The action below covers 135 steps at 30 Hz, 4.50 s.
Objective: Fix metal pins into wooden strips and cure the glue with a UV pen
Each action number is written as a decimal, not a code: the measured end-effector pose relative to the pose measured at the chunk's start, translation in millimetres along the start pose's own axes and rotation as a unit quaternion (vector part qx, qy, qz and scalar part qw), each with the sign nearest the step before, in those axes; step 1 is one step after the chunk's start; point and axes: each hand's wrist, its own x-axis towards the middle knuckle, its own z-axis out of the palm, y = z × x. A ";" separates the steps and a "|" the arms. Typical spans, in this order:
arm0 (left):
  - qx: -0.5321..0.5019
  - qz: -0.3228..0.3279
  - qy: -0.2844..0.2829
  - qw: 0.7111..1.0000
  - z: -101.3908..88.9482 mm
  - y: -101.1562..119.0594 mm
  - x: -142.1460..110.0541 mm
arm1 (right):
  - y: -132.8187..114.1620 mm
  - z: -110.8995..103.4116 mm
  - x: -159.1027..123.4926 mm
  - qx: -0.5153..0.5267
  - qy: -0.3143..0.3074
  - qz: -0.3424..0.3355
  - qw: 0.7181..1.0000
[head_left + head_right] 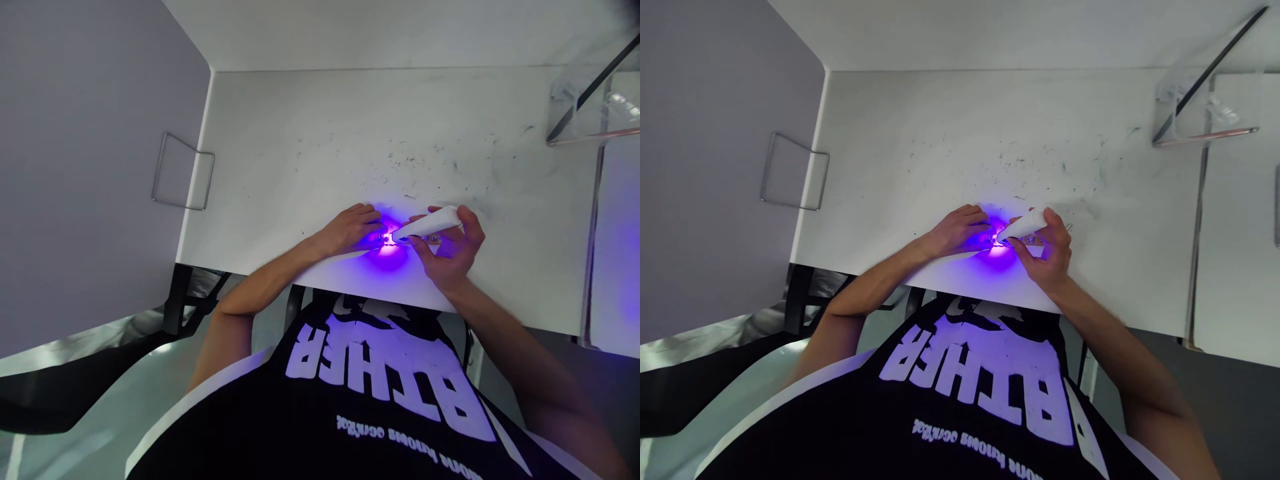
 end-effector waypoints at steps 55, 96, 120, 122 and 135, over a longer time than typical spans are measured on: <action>0.020 0.001 -0.028 0.999 -4.6 1.6 1.7 | -2.7 -0.9 4.3 -0.016 -0.007 -0.018 1.000; 0.021 0.022 0.033 0.999 -1.4 1.0 0.0 | -1.0 0.7 2.2 -0.012 0.002 -0.012 1.000; 0.010 -0.010 -0.022 1.000 -3.7 1.6 0.8 | -1.2 -1.7 2.7 -0.024 -0.011 -0.011 1.000; 0.011 -0.012 -0.023 1.000 -3.7 1.8 0.8 | -0.8 -1.6 1.9 -0.025 -0.008 -0.009 1.000; 0.011 -0.009 -0.018 1.000 -3.4 2.3 0.5 | -2.9 -0.3 4.0 -0.015 -0.005 -0.022 1.000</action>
